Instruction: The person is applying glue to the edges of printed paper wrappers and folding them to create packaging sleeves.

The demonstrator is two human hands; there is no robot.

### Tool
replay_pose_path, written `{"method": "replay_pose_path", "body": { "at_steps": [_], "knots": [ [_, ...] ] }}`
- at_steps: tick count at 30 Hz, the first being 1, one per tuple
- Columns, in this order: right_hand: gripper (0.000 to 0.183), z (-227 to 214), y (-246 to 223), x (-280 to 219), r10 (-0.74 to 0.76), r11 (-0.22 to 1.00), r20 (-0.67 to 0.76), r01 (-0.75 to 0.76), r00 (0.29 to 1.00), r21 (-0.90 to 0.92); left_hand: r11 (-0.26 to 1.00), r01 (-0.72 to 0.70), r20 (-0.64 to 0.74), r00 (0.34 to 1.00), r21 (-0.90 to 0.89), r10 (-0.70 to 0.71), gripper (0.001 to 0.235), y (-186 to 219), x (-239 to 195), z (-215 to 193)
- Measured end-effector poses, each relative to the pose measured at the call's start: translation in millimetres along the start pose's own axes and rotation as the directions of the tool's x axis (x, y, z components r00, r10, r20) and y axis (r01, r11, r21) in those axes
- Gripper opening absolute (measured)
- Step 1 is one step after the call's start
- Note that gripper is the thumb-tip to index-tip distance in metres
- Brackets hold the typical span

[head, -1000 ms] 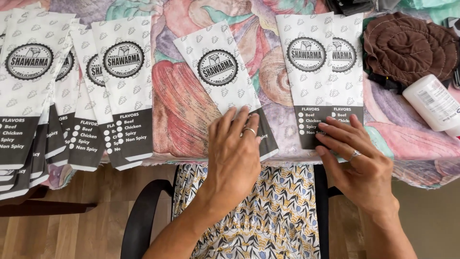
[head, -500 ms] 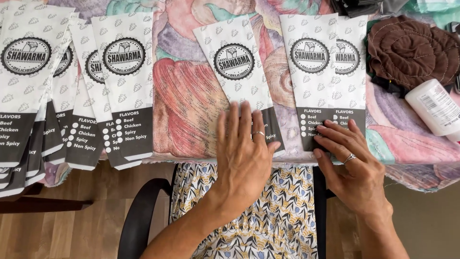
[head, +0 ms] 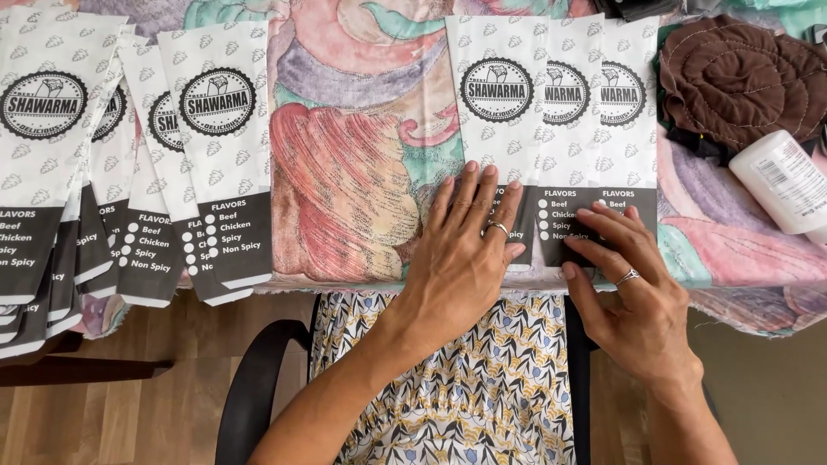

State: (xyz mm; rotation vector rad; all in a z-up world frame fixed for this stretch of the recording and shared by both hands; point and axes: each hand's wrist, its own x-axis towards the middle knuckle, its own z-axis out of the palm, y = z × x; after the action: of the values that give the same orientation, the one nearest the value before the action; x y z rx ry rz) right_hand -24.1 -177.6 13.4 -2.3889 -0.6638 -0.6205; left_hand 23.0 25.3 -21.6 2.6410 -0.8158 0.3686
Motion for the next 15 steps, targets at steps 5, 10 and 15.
{"method": "replay_pose_path", "body": {
  "at_steps": [5,10,15],
  "knots": [
    [0.020,4,-7,8,-0.074,0.996,-0.060,0.077,0.995,0.050,0.978,-0.081,-0.299,0.954,-0.193,0.020,0.034,0,-12,-22],
    [0.025,13,-11,19,-0.220,0.963,0.025,0.214,0.975,0.162,0.948,-0.128,-0.206,0.976,-0.292,0.068,0.030,-2,-22,-27],
    [0.024,16,-5,17,-0.258,0.954,0.053,0.246,0.965,0.170,0.933,-0.132,-0.208,0.976,-0.334,0.063,0.030,-1,-32,-17]
  ]
}}
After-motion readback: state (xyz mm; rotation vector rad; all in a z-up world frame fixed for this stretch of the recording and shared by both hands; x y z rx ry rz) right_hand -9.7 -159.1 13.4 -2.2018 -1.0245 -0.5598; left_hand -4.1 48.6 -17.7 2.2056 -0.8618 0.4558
